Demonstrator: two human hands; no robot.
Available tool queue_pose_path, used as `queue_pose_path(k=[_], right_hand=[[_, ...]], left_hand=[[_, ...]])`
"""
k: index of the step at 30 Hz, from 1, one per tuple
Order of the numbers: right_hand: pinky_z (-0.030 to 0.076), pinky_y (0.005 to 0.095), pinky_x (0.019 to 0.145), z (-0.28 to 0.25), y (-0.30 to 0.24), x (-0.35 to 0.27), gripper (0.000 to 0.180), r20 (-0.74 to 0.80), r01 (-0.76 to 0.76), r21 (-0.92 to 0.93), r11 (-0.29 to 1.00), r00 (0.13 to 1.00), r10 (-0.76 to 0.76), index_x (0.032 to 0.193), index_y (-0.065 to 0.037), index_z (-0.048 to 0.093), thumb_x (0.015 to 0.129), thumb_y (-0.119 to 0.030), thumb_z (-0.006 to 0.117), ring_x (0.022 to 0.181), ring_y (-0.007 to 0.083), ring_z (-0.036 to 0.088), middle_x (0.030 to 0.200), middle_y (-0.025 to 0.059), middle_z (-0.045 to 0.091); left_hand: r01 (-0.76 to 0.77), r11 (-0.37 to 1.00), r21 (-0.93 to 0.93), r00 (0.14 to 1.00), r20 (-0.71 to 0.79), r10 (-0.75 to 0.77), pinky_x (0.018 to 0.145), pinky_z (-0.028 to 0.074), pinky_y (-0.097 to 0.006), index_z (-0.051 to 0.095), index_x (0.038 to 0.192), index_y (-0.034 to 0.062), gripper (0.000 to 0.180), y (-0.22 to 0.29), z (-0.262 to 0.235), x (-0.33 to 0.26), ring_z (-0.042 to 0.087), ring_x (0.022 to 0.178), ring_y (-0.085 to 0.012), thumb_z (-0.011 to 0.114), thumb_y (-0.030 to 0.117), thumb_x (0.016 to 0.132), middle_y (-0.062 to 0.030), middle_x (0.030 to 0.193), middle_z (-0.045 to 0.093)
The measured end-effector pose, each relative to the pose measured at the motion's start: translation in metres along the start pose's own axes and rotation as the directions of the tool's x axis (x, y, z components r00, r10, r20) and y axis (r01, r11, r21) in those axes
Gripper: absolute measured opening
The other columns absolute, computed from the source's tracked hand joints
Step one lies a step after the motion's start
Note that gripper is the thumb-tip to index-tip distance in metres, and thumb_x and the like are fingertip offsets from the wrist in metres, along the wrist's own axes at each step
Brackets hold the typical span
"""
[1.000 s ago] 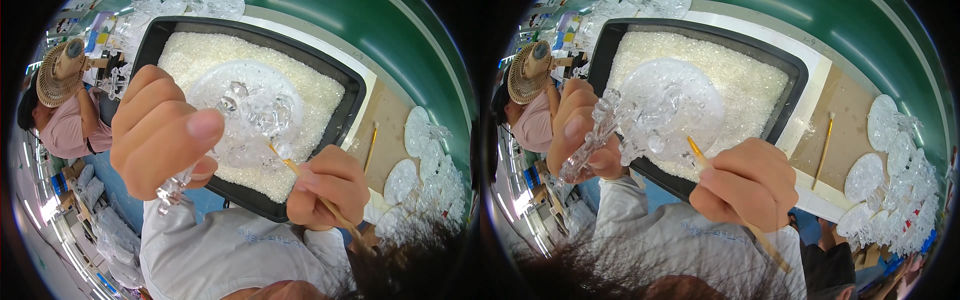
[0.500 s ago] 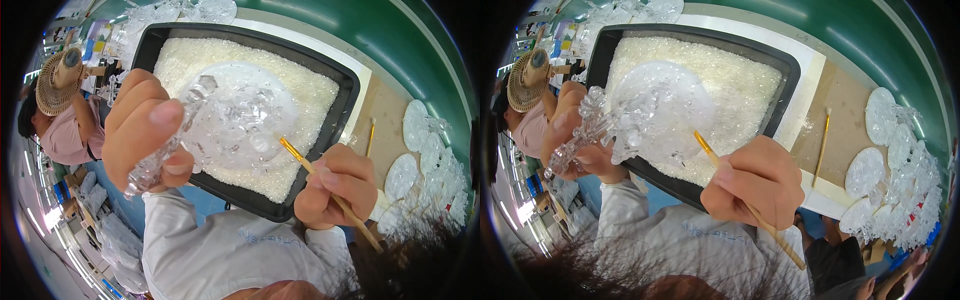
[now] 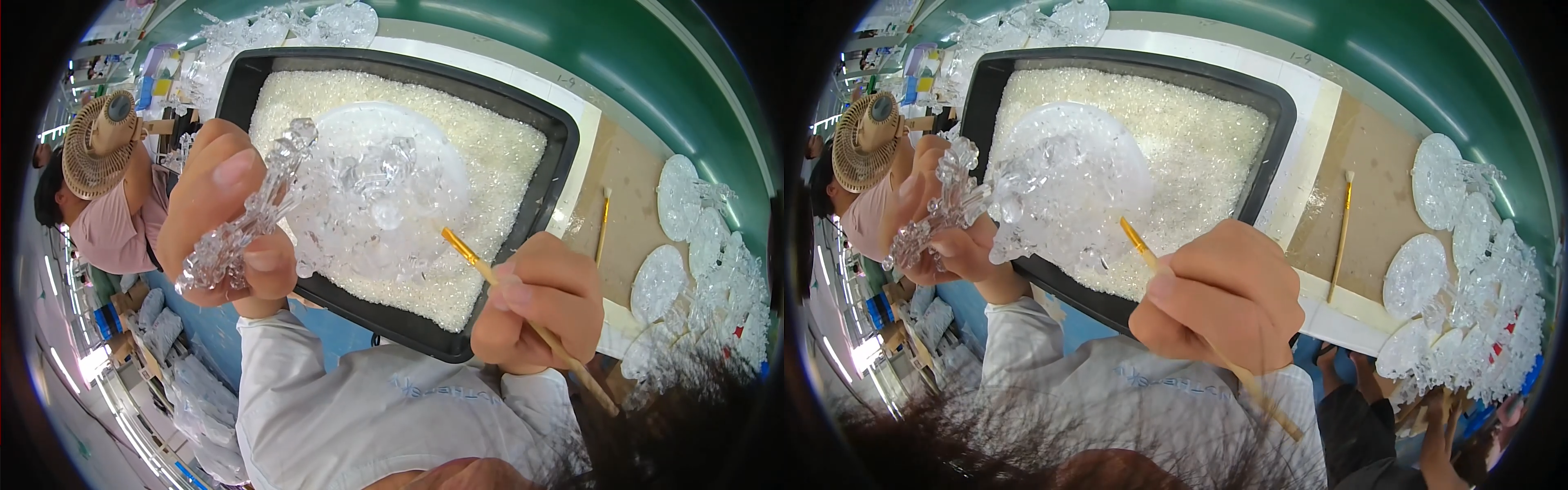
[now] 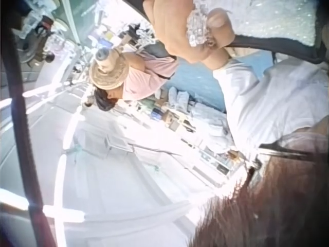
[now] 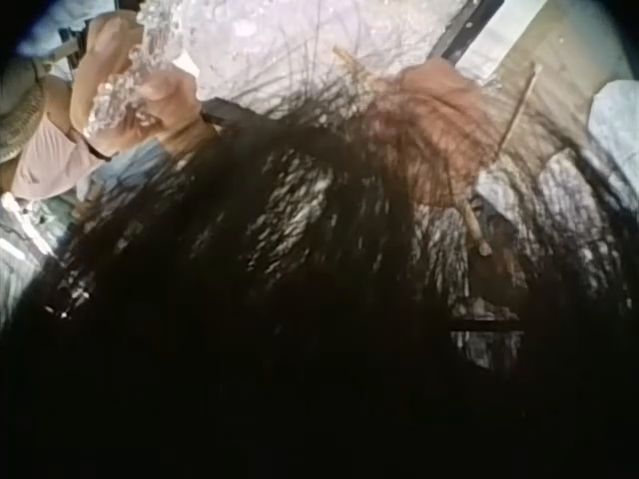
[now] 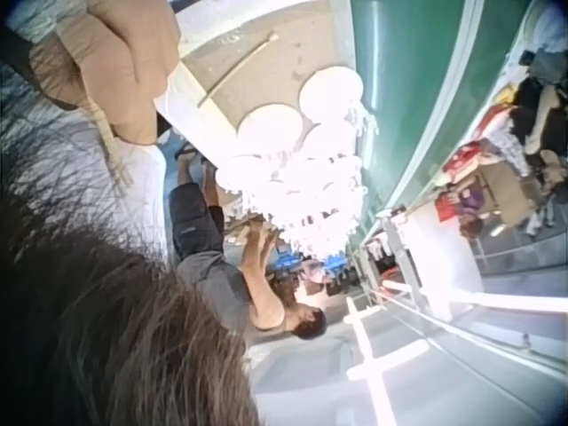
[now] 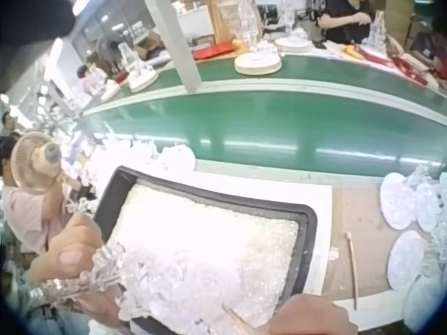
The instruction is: Applying decorative beads to clear plastic light fixture components using a brush and a tray of beads.
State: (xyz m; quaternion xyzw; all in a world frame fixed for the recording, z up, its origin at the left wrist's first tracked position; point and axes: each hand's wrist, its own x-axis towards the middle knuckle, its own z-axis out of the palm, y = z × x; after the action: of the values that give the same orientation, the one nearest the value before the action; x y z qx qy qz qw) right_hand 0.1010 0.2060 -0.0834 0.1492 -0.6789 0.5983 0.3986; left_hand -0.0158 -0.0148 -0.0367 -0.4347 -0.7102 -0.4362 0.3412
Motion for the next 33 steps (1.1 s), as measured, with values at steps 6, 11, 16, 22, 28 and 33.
queue_pose_path(k=[6,11,16,22,28,33], right_hand=[[0.039,0.0289,0.046,0.002,-0.003,0.001,0.020,0.011,-0.034,-0.046,0.998,0.999,0.035,0.098,-0.002,0.064,0.079,0.003,0.067,0.053,0.0182,0.053,0.083,0.0139,0.062],[0.039,0.0289,0.046,0.001,-0.003,0.001,0.019,0.011,0.000,-0.011,1.000,1.000,0.000,0.099,-0.003,0.064,0.081,0.002,0.068,0.053,0.0184,0.053,0.083,0.0141,0.063],[0.040,0.0284,0.047,0.002,-0.004,-0.002,0.017,-0.079,-0.025,-0.009,1.000,0.997,0.024,0.100,-0.004,0.063,0.085,-0.003,0.070,0.054,0.0179,0.054,0.083,0.0130,0.062],[0.041,0.0277,0.048,0.002,-0.003,-0.002,0.017,-0.097,-0.029,-0.036,0.999,0.995,0.026,0.101,-0.003,0.061,0.086,-0.005,0.070,0.054,0.0169,0.054,0.084,0.0133,0.061],[0.039,0.0274,0.046,0.002,0.000,0.000,0.022,-0.099,-0.018,-0.038,0.999,0.995,0.014,0.101,-0.002,0.062,0.080,0.003,0.064,0.053,0.0166,0.053,0.082,0.0131,0.062],[0.040,0.0284,0.046,-0.003,-0.001,0.002,0.025,-0.024,-0.031,-0.022,0.999,0.999,0.030,0.102,-0.001,0.063,0.078,0.006,0.062,0.053,0.0176,0.054,0.084,0.0143,0.062]], left_hand=[[0.001,0.999,-0.033,1.000,-0.010,-0.001,0.056,0.031,-0.033,0.058,0.130,-0.0029,0.054,-0.001,0.002,-0.001,0.041,0.063,-0.0196,0.069,0.038,0.097,-0.0086,0.072,0.053],[0.014,0.998,-0.053,1.000,-0.018,-0.015,0.056,0.030,-0.033,0.059,0.129,-0.0029,0.054,-0.002,0.001,0.000,0.040,0.063,-0.0192,0.069,0.039,0.096,-0.0074,0.071,0.052],[0.031,0.998,-0.049,0.998,-0.055,-0.034,0.056,0.029,-0.034,0.060,0.126,-0.0054,0.054,0.000,0.004,0.002,0.040,0.063,-0.0193,0.069,0.038,0.096,-0.0070,0.071,0.051],[-0.061,0.998,0.002,0.995,-0.083,0.061,0.059,0.033,-0.037,0.058,0.125,-0.0081,0.052,-0.007,0.002,0.000,0.045,0.065,-0.0221,0.065,0.036,0.097,-0.0123,0.074,0.053],[-0.067,0.986,0.154,0.998,0.020,0.065,0.082,0.058,-0.045,0.053,0.119,-0.0109,0.049,-0.003,-0.011,-0.002,0.069,0.085,-0.0347,0.053,0.034,0.099,-0.0337,0.098,0.068],[-0.104,0.980,0.169,0.986,-0.108,0.123,0.068,0.043,-0.043,0.057,0.120,-0.0110,0.054,-0.006,0.002,0.001,0.053,0.069,-0.0273,0.062,0.037,0.097,-0.0180,0.080,0.058]])
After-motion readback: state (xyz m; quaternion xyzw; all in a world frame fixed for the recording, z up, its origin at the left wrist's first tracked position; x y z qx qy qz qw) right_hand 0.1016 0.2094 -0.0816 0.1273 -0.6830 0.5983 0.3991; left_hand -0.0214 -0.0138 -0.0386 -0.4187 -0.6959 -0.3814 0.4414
